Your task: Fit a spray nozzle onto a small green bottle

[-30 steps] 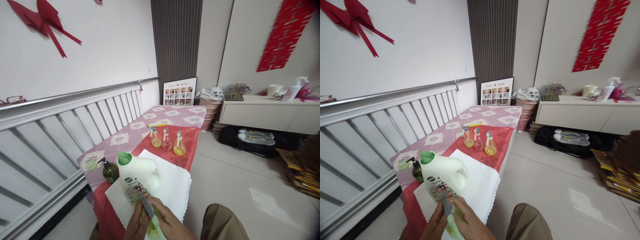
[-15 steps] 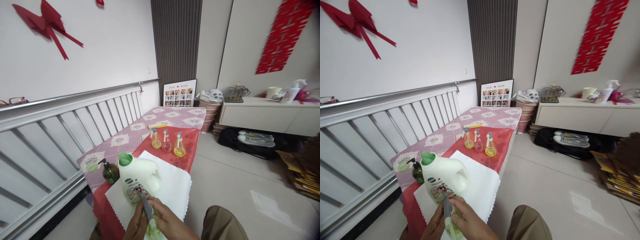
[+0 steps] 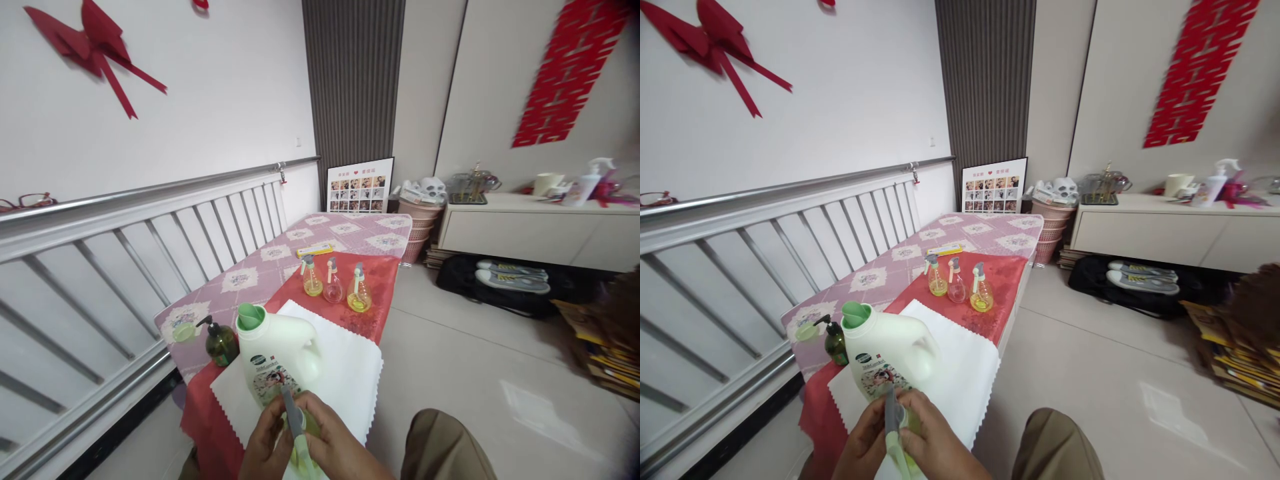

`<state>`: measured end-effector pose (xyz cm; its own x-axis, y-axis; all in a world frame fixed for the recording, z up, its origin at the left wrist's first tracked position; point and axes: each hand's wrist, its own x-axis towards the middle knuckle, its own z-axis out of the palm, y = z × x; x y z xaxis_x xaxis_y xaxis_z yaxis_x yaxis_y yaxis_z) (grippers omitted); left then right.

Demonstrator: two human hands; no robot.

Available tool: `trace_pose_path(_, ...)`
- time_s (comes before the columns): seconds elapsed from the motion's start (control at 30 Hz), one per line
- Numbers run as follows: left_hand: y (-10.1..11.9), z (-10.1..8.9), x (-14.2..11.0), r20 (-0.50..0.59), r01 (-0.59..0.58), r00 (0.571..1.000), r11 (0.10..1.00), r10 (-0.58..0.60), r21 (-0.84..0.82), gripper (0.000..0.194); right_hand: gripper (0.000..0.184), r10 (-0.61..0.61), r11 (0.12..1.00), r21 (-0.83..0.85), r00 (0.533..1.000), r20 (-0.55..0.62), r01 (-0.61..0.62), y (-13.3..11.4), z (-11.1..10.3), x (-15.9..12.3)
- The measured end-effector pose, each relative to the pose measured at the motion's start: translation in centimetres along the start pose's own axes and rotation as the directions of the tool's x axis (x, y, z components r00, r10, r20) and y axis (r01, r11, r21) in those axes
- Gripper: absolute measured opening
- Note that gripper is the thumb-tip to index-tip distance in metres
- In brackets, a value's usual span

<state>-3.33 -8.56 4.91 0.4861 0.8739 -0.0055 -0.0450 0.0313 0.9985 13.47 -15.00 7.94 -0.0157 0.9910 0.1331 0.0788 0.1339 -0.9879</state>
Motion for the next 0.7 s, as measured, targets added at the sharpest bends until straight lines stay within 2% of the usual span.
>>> trace_pose_path(0.1, -0.1, -0.2, 0.4, 0.043, 0.009, 0.999, 0.995, -0.013, 0.094, 0.056, 0.025, 0.018, 0.999, 0.047, 0.999, -0.044, -0.016, -0.2, 0.7, 0.1)
trace_pose_path(0.27, -0.3, 0.8, 0.6, -0.048, -0.020, 0.999, 0.995, 0.025, 0.095, 0.055, 0.020, 0.056, 0.995, 0.089, 0.988, -0.143, -0.044, -0.1, 1.8, 0.4)
trace_pose_path(0.37, 0.1, 0.5, 0.6, -0.002, -0.034, 0.999, 0.990, 0.034, 0.139, 0.054, 0.025, 0.064, 0.997, 0.041, 0.995, -0.072, -0.061, -0.8, 1.0, 0.3)
trace_pose_path(0.47, 0.6, -0.5, 0.6, 0.122, -0.086, 0.991, 0.964, 0.057, 0.250, 0.057, 0.036, 0.082, 0.997, -0.017, 0.994, 0.073, -0.081, -1.8, -0.5, 0.2)
trace_pose_path(0.57, 0.7, -1.5, 0.7, 0.198, -0.140, 0.977, 0.945, 0.083, 0.296, 0.054, 0.042, 0.103, 0.992, 0.051, 0.978, 0.179, -0.114, -1.9, -1.6, 0.2)
trace_pose_path(0.7, 0.4, -1.9, 0.8, 0.220, -0.103, 0.975, 0.955, 0.041, 0.278, 0.053, 0.050, 0.052, 0.993, 0.094, 0.982, 0.181, -0.070, -0.9, -1.8, 0.4)
